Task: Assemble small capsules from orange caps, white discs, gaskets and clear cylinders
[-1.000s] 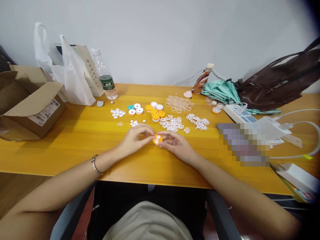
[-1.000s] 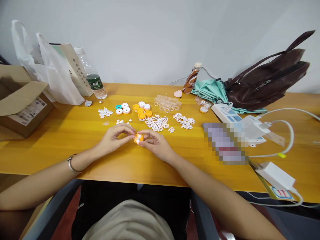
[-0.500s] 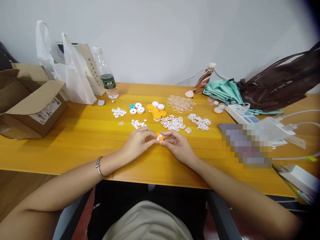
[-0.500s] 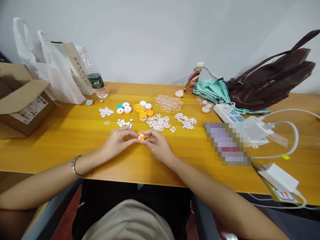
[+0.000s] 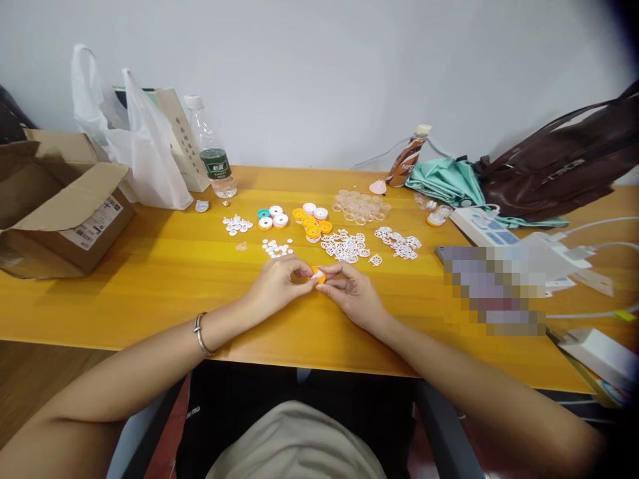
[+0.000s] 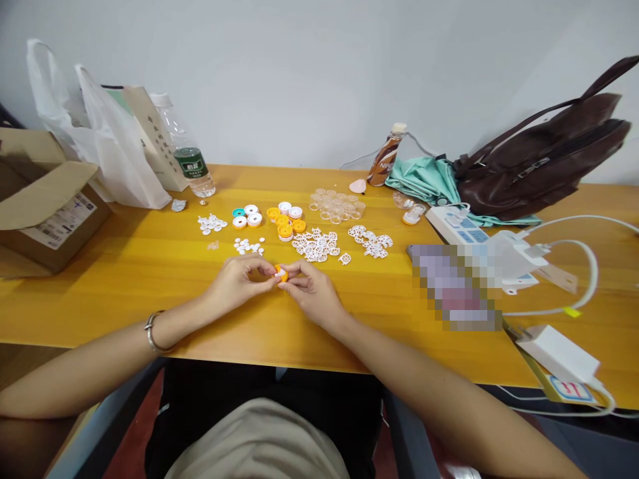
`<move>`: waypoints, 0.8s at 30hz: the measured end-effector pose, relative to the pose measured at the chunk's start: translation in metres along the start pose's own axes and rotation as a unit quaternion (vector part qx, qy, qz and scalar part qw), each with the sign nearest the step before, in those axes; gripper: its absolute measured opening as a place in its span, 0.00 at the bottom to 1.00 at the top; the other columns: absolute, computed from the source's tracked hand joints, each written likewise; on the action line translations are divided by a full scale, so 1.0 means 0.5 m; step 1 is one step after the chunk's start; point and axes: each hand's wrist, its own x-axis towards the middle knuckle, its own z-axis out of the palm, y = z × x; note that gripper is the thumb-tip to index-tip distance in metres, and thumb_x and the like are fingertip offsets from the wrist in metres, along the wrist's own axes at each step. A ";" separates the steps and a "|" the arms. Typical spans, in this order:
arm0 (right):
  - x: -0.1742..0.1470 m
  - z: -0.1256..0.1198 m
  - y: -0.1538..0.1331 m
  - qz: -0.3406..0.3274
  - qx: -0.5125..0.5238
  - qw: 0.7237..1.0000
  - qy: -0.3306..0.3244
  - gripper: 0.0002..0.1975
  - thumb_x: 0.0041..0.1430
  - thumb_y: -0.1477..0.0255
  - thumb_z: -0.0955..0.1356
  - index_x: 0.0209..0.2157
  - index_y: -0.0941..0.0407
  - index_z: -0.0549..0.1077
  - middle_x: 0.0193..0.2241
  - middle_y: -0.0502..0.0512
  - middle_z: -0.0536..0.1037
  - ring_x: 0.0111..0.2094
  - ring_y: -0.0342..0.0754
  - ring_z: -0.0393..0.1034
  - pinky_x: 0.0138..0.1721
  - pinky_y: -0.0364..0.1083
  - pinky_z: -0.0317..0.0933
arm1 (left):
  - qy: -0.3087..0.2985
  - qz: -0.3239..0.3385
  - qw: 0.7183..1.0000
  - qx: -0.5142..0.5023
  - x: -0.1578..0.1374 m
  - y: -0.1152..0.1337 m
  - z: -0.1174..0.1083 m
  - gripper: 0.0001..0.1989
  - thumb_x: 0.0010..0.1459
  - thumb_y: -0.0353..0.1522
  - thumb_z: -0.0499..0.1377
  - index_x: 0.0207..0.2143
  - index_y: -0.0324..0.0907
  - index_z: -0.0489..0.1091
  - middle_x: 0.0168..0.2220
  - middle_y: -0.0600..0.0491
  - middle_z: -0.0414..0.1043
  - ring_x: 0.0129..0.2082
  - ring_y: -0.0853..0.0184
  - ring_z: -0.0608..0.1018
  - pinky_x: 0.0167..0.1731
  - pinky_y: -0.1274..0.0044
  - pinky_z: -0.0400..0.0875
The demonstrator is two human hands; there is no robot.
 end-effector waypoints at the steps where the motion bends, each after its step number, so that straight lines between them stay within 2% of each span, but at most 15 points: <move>1: 0.000 0.000 -0.001 0.001 0.002 1.000 -0.001 0.11 0.47 0.69 0.71 0.34 0.54 0.69 0.34 0.50 0.74 0.34 0.43 0.73 0.42 0.47 0.67 | 0.000 0.004 1.000 0.015 -0.001 0.002 0.000 0.06 0.52 0.33 0.60 0.27 0.39 0.71 0.29 0.52 0.73 0.29 0.69 0.74 0.32 0.77 0.66; 9: 0.005 -0.002 -0.017 0.023 0.033 0.999 -0.006 0.13 0.45 0.72 0.72 0.36 0.54 0.70 0.30 0.48 0.72 0.32 0.40 0.72 0.42 0.45 0.67 | 0.008 0.071 0.995 0.069 -0.008 0.003 -0.004 0.05 0.54 0.31 0.58 0.31 0.39 0.72 0.30 0.51 0.73 0.31 0.68 0.74 0.33 0.77 0.67; 15: 0.007 -0.006 -0.016 0.043 0.043 0.998 -0.009 0.15 0.45 0.72 0.72 0.37 0.54 0.70 0.32 0.48 0.73 0.32 0.40 0.72 0.40 0.44 0.66 | 0.043 0.149 0.978 0.141 -0.013 -0.007 -0.001 0.05 0.55 0.30 0.57 0.32 0.39 0.72 0.31 0.50 0.74 0.33 0.66 0.75 0.36 0.73 0.67; 24: 0.005 -0.007 -0.023 0.039 0.061 0.997 -0.012 0.15 0.44 0.72 0.73 0.37 0.53 0.71 0.32 0.48 0.74 0.33 0.40 0.72 0.41 0.43 0.66 | 0.024 0.124 0.991 0.045 -0.013 -0.007 -0.009 0.07 0.57 0.32 0.57 0.34 0.39 0.73 0.31 0.51 0.73 0.30 0.69 0.73 0.33 0.77 0.67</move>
